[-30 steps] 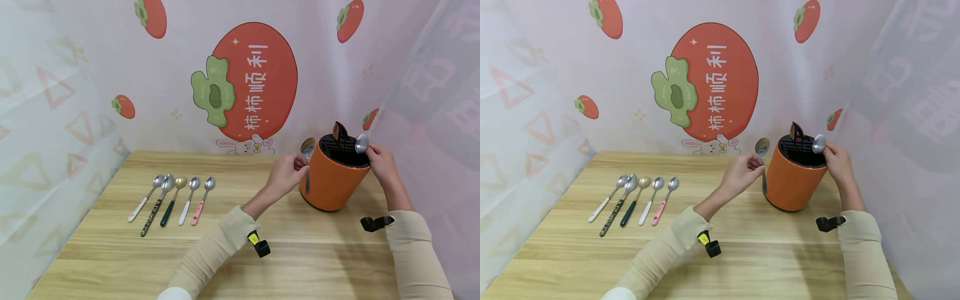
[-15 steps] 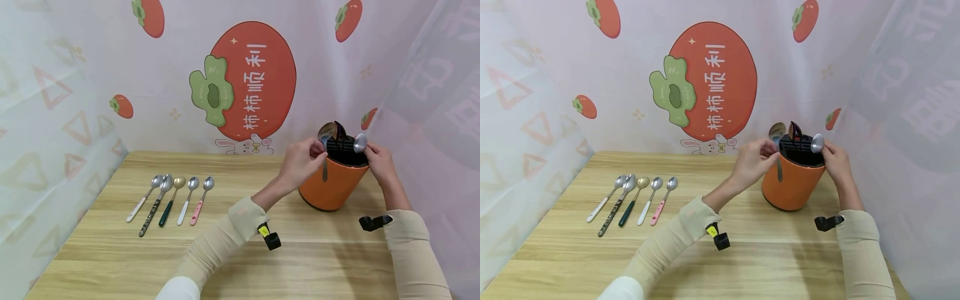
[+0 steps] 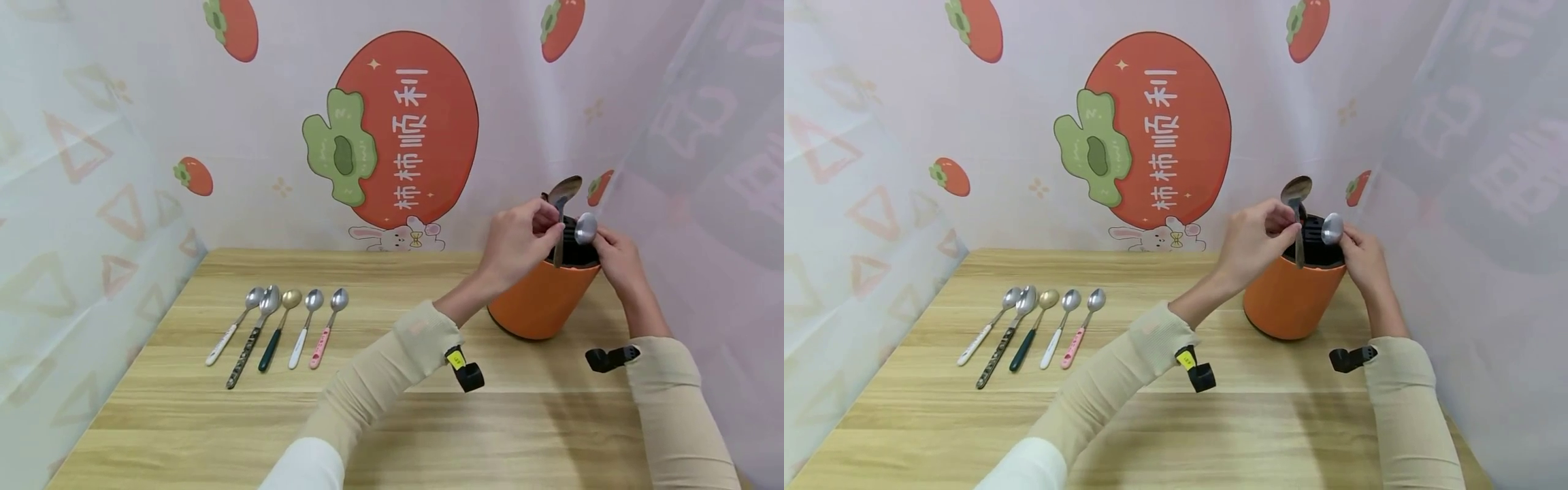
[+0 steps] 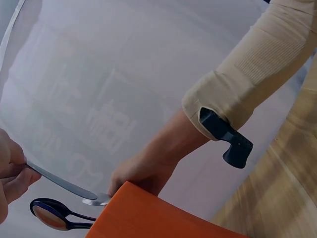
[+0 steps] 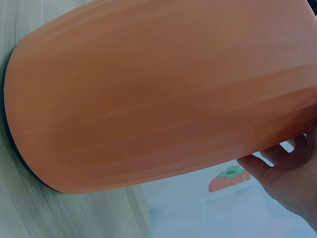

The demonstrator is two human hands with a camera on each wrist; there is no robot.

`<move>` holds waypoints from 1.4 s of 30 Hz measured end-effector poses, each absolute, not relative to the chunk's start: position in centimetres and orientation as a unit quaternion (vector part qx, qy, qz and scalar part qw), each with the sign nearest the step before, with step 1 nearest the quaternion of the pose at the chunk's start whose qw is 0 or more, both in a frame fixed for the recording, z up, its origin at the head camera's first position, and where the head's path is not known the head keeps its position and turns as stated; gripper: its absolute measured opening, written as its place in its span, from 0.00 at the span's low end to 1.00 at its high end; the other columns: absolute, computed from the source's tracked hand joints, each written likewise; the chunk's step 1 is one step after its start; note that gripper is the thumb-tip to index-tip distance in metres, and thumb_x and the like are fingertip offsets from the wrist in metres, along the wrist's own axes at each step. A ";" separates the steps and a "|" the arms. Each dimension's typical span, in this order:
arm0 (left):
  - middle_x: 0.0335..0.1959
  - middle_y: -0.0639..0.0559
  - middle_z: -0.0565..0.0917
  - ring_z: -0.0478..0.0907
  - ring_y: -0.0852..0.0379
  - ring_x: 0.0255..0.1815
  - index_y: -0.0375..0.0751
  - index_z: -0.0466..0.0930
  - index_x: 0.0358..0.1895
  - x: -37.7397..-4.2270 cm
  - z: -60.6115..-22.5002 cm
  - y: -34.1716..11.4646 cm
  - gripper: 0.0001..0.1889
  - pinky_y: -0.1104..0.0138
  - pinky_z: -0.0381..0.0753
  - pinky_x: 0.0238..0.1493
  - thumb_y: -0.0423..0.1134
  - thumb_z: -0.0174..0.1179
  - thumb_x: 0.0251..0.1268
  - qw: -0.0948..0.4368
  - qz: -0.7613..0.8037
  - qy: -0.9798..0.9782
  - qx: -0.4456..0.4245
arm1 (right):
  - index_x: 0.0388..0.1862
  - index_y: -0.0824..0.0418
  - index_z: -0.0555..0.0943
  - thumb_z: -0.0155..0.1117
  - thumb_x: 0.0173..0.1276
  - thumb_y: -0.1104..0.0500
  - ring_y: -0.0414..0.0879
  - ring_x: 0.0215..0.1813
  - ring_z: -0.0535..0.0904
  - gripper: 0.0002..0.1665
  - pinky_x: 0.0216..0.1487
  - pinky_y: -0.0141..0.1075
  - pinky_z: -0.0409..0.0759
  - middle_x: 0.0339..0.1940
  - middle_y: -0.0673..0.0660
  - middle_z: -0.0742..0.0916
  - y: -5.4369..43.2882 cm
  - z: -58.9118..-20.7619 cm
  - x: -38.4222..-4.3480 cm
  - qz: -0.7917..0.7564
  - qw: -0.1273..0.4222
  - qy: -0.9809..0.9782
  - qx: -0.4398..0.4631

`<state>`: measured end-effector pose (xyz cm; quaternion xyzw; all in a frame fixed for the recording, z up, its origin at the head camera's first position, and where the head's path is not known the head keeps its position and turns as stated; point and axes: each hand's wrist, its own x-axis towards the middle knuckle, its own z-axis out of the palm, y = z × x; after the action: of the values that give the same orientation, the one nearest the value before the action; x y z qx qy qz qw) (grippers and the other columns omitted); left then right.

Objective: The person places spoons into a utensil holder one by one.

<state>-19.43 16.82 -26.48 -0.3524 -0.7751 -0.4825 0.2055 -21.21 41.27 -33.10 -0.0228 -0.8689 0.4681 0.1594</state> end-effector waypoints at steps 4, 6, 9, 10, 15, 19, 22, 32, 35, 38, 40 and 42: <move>0.34 0.52 0.89 0.83 0.68 0.31 0.38 0.84 0.41 -20.0 -26.5 17.7 0.05 0.88 0.72 0.35 0.36 0.65 0.67 0.216 -0.474 -0.781 -0.343 | 0.61 0.46 0.82 0.49 0.79 0.46 0.24 0.46 0.69 0.20 0.46 0.15 0.64 0.36 0.18 0.78 41.0 -33.0 -21.3 0.475 0.167 -0.864 -0.013; 0.34 0.53 0.89 0.83 0.69 0.31 0.39 0.84 0.41 -20.3 -26.7 18.1 0.06 0.88 0.72 0.34 0.37 0.65 0.67 0.214 -0.469 -0.788 -0.336 | 0.58 0.44 0.83 0.49 0.79 0.47 0.24 0.46 0.69 0.18 0.45 0.14 0.64 0.35 0.18 0.78 40.9 -32.9 -21.3 0.479 0.169 -0.862 -0.010; 0.35 0.55 0.89 0.83 0.70 0.32 0.41 0.85 0.41 -20.8 -27.0 18.8 0.06 0.88 0.72 0.33 0.38 0.66 0.66 0.202 -0.458 -0.806 -0.316 | 0.59 0.44 0.83 0.50 0.78 0.46 0.23 0.47 0.69 0.19 0.48 0.15 0.64 0.36 0.18 0.77 40.6 -32.8 -21.4 0.480 0.166 -0.862 -0.012; 0.35 0.56 0.89 0.82 0.70 0.32 0.42 0.86 0.41 -21.0 -27.2 19.0 0.05 0.87 0.72 0.33 0.39 0.66 0.66 0.197 -0.453 -0.813 -0.308 | 0.59 0.43 0.83 0.50 0.78 0.46 0.23 0.48 0.69 0.19 0.48 0.15 0.63 0.36 0.17 0.77 40.5 -32.7 -21.4 0.479 0.165 -0.862 -0.013; 0.34 0.62 0.88 0.82 0.71 0.33 0.48 0.86 0.39 -21.5 -28.1 19.7 0.04 0.85 0.72 0.33 0.42 0.67 0.65 0.176 -0.414 -0.851 -0.271 | 0.48 0.37 0.83 0.50 0.78 0.49 0.23 0.46 0.69 0.14 0.47 0.15 0.63 0.33 0.18 0.78 40.1 -32.7 -21.9 0.484 0.169 -0.859 -0.005; 0.34 0.65 0.88 0.80 0.73 0.31 0.51 0.86 0.40 -21.8 -28.8 20.2 0.04 0.84 0.71 0.31 0.44 0.66 0.66 0.167 -0.376 -0.873 -0.262 | 0.38 0.34 0.82 0.49 0.78 0.53 0.25 0.42 0.69 0.16 0.42 0.15 0.65 0.29 0.20 0.78 39.8 -32.8 -22.1 0.497 0.172 -0.850 0.003; 0.35 0.64 0.88 0.80 0.72 0.30 0.51 0.87 0.41 -22.0 -29.2 20.5 0.05 0.83 0.71 0.29 0.44 0.64 0.68 0.162 -0.359 -0.881 -0.262 | 0.36 0.34 0.82 0.49 0.78 0.53 0.26 0.41 0.69 0.17 0.40 0.17 0.65 0.29 0.22 0.78 39.5 -32.8 -22.2 0.502 0.169 -0.848 0.006; 0.35 0.63 0.88 0.81 0.70 0.32 0.50 0.88 0.39 -22.6 -29.6 20.3 0.06 0.81 0.75 0.34 0.43 0.62 0.70 0.165 -0.323 -0.891 -0.274 | 0.36 0.30 0.81 0.50 0.78 0.54 0.23 0.43 0.70 0.18 0.44 0.14 0.65 0.31 0.20 0.79 39.1 -33.0 -22.6 0.510 0.171 -0.843 0.016; 0.33 0.63 0.88 0.80 0.72 0.31 0.49 0.87 0.39 -22.6 -29.8 19.7 0.05 0.83 0.74 0.33 0.42 0.62 0.70 0.155 -0.345 -0.880 -0.287 | 0.41 0.32 0.82 0.49 0.79 0.52 0.22 0.46 0.70 0.15 0.48 0.15 0.64 0.33 0.18 0.79 39.1 -33.1 -22.7 0.500 0.164 -0.850 0.012; 0.32 0.60 0.88 0.79 0.73 0.27 0.45 0.86 0.39 -22.3 -30.1 18.7 0.05 0.86 0.72 0.30 0.41 0.62 0.70 0.153 -0.388 -0.855 -0.307 | 0.44 0.33 0.81 0.48 0.79 0.48 0.21 0.50 0.69 0.13 0.52 0.18 0.64 0.36 0.18 0.77 39.2 -33.0 -22.4 0.485 0.155 -0.861 -0.001; 0.31 0.58 0.88 0.79 0.73 0.26 0.43 0.85 0.39 -21.9 -30.3 17.8 0.05 0.87 0.71 0.29 0.39 0.63 0.69 0.159 -0.412 -0.838 -0.319 | 0.44 0.33 0.81 0.48 0.79 0.47 0.21 0.52 0.68 0.13 0.55 0.19 0.64 0.38 0.19 0.77 39.4 -32.9 -22.3 0.481 0.151 -0.863 -0.007; 0.30 0.56 0.88 0.79 0.72 0.25 0.42 0.85 0.38 -21.6 -30.5 17.0 0.05 0.87 0.71 0.29 0.38 0.63 0.69 0.172 -0.424 -0.825 -0.331 | 0.44 0.32 0.80 0.47 0.79 0.47 0.21 0.53 0.68 0.13 0.56 0.19 0.64 0.40 0.20 0.77 39.7 -32.8 -22.2 0.482 0.151 -0.863 -0.008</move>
<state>-21.61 16.96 -30.47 -0.3306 -0.8254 -0.4240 0.1723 -22.20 39.67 -32.81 -0.0082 -0.8631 0.4820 0.1506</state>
